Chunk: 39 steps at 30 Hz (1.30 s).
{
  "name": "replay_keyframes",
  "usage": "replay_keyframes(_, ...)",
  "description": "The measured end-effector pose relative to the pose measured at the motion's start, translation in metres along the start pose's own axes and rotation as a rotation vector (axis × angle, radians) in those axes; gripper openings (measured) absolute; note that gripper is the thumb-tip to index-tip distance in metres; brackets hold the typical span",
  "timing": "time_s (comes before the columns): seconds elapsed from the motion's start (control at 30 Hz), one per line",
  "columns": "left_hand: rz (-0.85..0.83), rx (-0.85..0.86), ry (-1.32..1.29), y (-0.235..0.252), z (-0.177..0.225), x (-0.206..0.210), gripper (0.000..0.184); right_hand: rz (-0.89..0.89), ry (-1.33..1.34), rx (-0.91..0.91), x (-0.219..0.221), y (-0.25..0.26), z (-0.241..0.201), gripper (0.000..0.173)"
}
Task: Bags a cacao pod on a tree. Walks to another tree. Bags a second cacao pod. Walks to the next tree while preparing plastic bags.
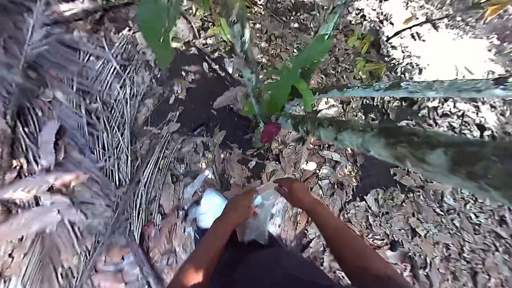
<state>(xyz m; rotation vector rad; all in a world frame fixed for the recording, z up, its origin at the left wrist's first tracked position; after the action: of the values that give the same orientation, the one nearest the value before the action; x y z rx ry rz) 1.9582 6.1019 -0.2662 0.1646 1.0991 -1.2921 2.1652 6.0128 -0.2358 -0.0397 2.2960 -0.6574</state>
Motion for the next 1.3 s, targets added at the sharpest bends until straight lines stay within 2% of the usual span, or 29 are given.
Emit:
replay_keyframes(0.13, -0.131, -0.021, 0.077, 0.075, -0.044, -0.027, 0.050, 0.041, 0.098, 0.118, 0.001, 0.074, 0.019, 0.044)
replay_keyframes(0.33, -0.252, 0.194, 0.283, 0.207, -0.103, -0.062, 0.046, 0.080, 0.212, 0.236, 0.003, 0.164, 0.058, 0.043)
replay_keyframes(0.43, -0.273, 0.260, 0.417, 0.257, -0.114, -0.085, 0.045, 0.087, 0.206, 0.276, -0.009, 0.202, 0.061, 0.041)
replay_keyframes(0.53, -0.299, 0.290, 0.501, 0.288, -0.108, -0.115, 0.044, 0.100, 0.165, 0.336, -0.019, 0.227, 0.062, 0.040)
replay_keyframes(0.7, -0.330, 0.452, 0.634, 0.313, -0.091, -0.127, 0.040, 0.119, 0.149, 0.313, -0.020, 0.223, 0.067, 0.038)
replay_keyframes(0.8, -0.329, 0.553, 0.667, 0.309, -0.069, -0.134, 0.041, 0.195, 0.277, 0.394, -0.030, 0.205, 0.063, 0.036)
replay_keyframes(0.97, -0.399, 0.579, 0.755, 0.316, -0.057, -0.145, 0.040, 0.176, 0.450, 0.520, -0.063, 0.184, 0.031, 0.034)
replay_keyframes(1.13, -0.317, 0.629, 0.682, 0.340, -0.062, -0.160, 0.043, 0.284, 0.548, 0.377, -0.055, 0.205, 0.049, 0.032)
replay_keyframes(1.3, -0.312, 0.677, 0.648, 0.336, -0.039, -0.174, 0.041, 0.339, 0.638, 0.445, -0.067, 0.189, 0.033, 0.034)
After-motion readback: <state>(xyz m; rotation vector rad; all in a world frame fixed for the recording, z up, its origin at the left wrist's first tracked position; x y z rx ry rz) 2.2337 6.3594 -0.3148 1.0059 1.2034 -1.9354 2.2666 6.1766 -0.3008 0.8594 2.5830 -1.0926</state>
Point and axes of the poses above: each hand's wrist, its own y-axis towards the middle knuckle, its own x-axis out of the palm, z = x × y, the point moved 5 cm from there along y, towards the middle knuckle, and after that the axes turned 14 degrees about y, right-handed, at the moved point
